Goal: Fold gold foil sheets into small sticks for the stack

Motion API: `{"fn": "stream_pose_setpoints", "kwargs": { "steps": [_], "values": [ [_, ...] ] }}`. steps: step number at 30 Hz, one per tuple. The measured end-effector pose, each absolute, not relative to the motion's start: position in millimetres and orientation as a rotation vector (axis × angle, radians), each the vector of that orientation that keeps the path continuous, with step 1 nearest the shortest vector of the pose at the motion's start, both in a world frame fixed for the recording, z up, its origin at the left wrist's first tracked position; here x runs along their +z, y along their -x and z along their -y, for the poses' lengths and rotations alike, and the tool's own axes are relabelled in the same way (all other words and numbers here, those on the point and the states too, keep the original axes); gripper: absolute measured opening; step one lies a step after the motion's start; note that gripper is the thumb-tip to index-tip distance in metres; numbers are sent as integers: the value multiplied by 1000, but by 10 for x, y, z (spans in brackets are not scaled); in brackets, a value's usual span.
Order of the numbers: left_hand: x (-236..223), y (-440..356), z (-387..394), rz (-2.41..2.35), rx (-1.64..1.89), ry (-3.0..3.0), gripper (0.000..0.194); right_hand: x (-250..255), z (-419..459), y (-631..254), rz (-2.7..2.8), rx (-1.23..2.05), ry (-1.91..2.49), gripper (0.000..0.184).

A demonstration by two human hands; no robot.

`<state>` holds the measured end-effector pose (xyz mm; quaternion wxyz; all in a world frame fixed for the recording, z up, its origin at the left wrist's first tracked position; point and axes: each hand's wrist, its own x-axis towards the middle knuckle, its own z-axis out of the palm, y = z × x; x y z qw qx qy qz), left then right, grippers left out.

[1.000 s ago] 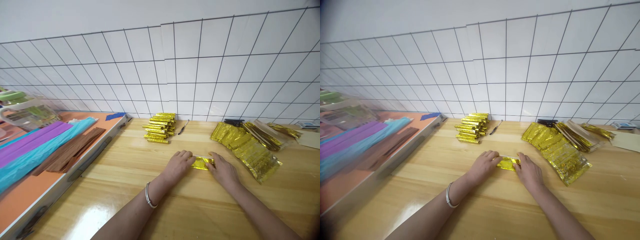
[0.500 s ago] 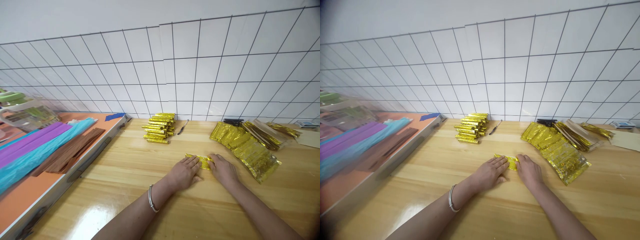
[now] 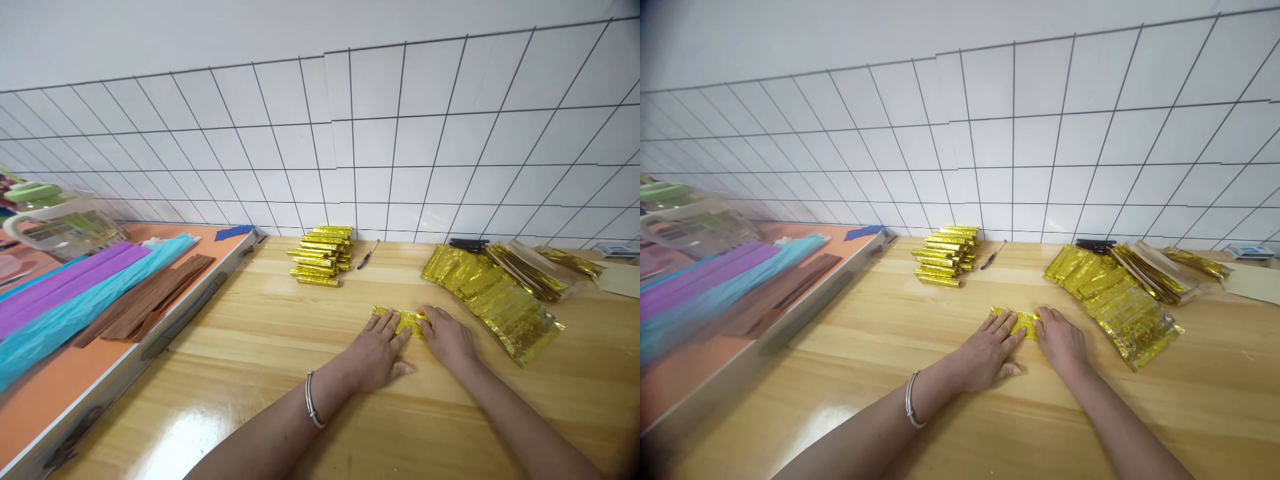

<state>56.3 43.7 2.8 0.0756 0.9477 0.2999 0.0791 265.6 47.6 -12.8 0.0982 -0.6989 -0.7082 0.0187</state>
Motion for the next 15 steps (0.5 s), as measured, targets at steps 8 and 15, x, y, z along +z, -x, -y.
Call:
{"fn": "stream_pose_setpoints", "kwargs": {
  "steps": [8, 15],
  "values": [
    [28, -590, -384, -919, 278, -2845, 72, 16, -329, -2435, 2212, -217, 1785, 38],
    [-73, -605, -387, -903, 315, -2868, 65, -254, -70, -2412, 2510, -38, 1444, 63]
  ]
}}
